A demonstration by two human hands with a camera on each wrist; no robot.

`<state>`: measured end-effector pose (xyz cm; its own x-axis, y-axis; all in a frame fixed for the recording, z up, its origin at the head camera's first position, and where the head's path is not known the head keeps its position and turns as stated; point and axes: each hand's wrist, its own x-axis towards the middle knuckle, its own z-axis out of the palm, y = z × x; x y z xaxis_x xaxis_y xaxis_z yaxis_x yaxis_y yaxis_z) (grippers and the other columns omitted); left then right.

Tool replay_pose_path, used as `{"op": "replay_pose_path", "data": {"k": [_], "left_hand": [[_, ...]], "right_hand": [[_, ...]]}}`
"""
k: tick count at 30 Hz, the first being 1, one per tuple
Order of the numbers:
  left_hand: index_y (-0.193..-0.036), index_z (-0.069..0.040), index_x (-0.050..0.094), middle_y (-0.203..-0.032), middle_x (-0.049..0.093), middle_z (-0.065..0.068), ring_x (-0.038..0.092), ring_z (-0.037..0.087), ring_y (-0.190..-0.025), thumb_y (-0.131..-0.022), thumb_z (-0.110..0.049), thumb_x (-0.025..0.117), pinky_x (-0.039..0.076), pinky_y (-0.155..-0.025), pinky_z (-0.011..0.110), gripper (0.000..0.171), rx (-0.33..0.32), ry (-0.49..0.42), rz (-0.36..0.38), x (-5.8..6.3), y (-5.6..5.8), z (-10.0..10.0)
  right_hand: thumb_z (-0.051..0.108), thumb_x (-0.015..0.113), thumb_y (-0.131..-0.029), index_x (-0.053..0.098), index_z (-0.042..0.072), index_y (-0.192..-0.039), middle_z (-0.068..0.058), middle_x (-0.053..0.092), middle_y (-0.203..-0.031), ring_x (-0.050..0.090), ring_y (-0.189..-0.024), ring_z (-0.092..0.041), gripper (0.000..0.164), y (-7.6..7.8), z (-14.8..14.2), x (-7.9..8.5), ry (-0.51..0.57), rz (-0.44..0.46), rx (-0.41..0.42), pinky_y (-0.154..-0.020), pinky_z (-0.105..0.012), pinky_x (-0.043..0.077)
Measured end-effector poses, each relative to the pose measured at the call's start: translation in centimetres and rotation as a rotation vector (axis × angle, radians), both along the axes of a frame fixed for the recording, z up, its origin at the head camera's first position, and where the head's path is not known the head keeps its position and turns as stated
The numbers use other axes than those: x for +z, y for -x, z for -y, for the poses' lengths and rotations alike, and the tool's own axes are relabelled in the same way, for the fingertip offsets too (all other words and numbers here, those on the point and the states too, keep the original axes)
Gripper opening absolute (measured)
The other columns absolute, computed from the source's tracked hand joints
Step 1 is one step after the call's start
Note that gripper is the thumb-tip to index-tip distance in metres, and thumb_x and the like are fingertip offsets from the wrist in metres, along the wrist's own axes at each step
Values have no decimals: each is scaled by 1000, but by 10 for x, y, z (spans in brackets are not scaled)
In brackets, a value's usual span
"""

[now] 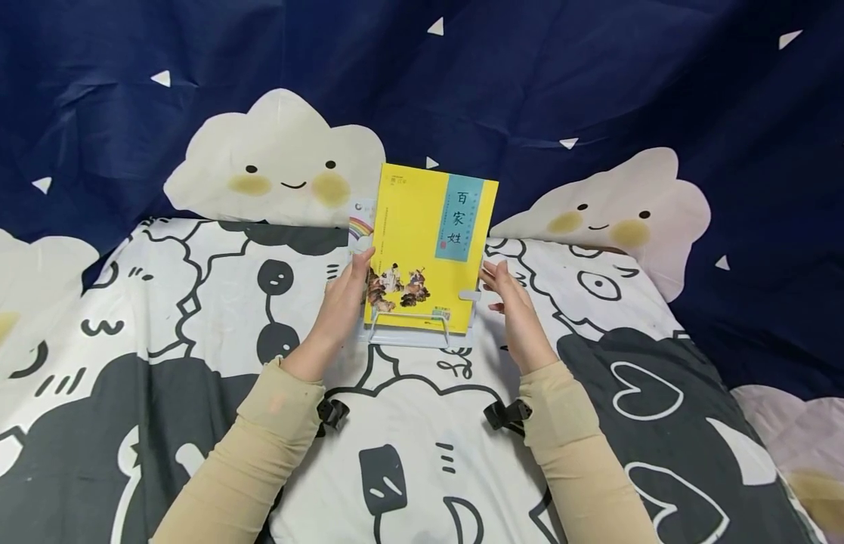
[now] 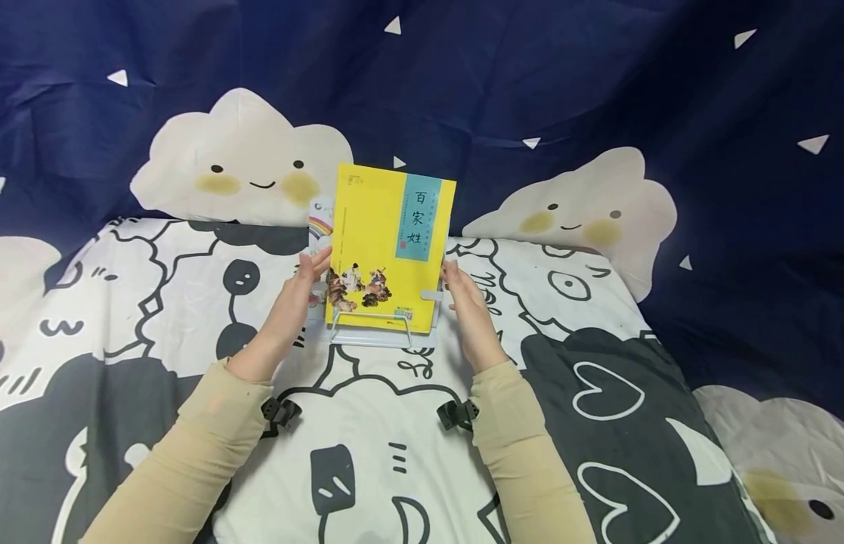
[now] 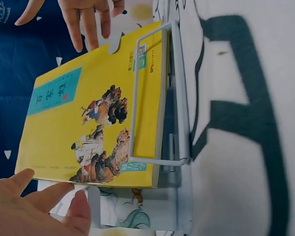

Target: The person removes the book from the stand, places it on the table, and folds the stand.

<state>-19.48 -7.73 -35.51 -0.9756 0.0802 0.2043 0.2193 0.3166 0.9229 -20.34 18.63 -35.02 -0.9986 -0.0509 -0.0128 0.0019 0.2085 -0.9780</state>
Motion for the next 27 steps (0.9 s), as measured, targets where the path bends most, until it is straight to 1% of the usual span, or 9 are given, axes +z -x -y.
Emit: {"op": "replay_pose_path", "data": {"k": [2, 4, 9, 12, 17, 20, 22, 24, 27], "left_hand": [[-153, -8, 37, -156, 41, 14, 33, 29, -148, -84, -85, 7, 21, -124, 44, 108, 7, -2, -18, 1, 2, 0], [-154, -9, 37, -155, 42, 13, 35, 26, -147, -86, -83, 8, 22, -123, 40, 104, 11, -10, -11, 2, 4, 0], [-155, -13, 34, -158, 39, 7, 31, 22, -149, -88, -81, 10, 20, -124, 40, 98, 21, -38, 47, 5, 7, -2], [-155, -13, 35, -158, 40, 7, 36, 22, -147, -89, -80, 11, 25, -123, 39, 98, 23, -74, 48, 5, 11, -3], [-154, -11, 36, -157, 41, 10, 44, 27, -142, -90, -78, 16, 40, -115, 37, 95, 14, -159, 51, 7, 15, -6], [-154, -9, 36, -156, 41, 12, 45, 28, -141, -95, -72, 18, 43, -112, 37, 88, 12, -192, 64, 9, 16, -7], [-153, -9, 37, -157, 40, 11, 45, 28, -141, -100, -66, 23, 43, -112, 37, 79, 14, -202, 76, 10, 17, -8], [-153, -10, 39, -157, 40, 8, 44, 25, -142, -103, -57, 31, 41, -113, 37, 69, 27, -194, 81, 11, 18, -8], [-152, -8, 40, -157, 41, 7, 44, 24, -142, -104, -43, 46, 40, -114, 38, 59, 29, -166, 58, 12, 19, -9]], "right_hand": [[67, 30, -99, 34, 11, -155, -7, 42, -157, 35, -142, -24, 80, 1, 0, 1, 1, -10, -3, -108, -40, 31], [67, 31, -99, 34, 10, -155, -7, 41, -157, 36, -144, -22, 80, 2, 1, 1, 21, -21, -2, -113, -42, 30], [62, 36, -100, 33, 4, -154, -11, 36, -159, 36, -147, -23, 79, 2, 6, 6, 155, -54, 5, -125, -38, 19], [61, 39, -100, 33, 4, -154, -11, 35, -159, 37, -146, -24, 79, 3, 8, 9, 218, -58, -7, -125, -37, 16], [53, 47, -101, 34, 4, -153, -10, 38, -158, 38, -146, -24, 72, 7, 9, 10, 242, -77, -43, -124, -38, 23], [45, 52, -101, 34, 3, -153, -10, 39, -157, 39, -145, -24, 69, 10, 9, 10, 258, -86, -59, -123, -39, 25], [41, 53, -101, 33, 2, -152, -11, 39, -157, 40, -144, -24, 67, 12, 9, 10, 271, -88, -69, -122, -39, 27], [37, 53, -102, 32, 0, -153, -12, 38, -157, 41, -143, -24, 66, 13, 8, 11, 293, -94, -76, -122, -39, 28], [31, 54, -102, 32, -2, -152, -14, 38, -156, 43, -142, -24, 64, 15, 8, 13, 315, -100, -93, -121, -38, 29]]}}
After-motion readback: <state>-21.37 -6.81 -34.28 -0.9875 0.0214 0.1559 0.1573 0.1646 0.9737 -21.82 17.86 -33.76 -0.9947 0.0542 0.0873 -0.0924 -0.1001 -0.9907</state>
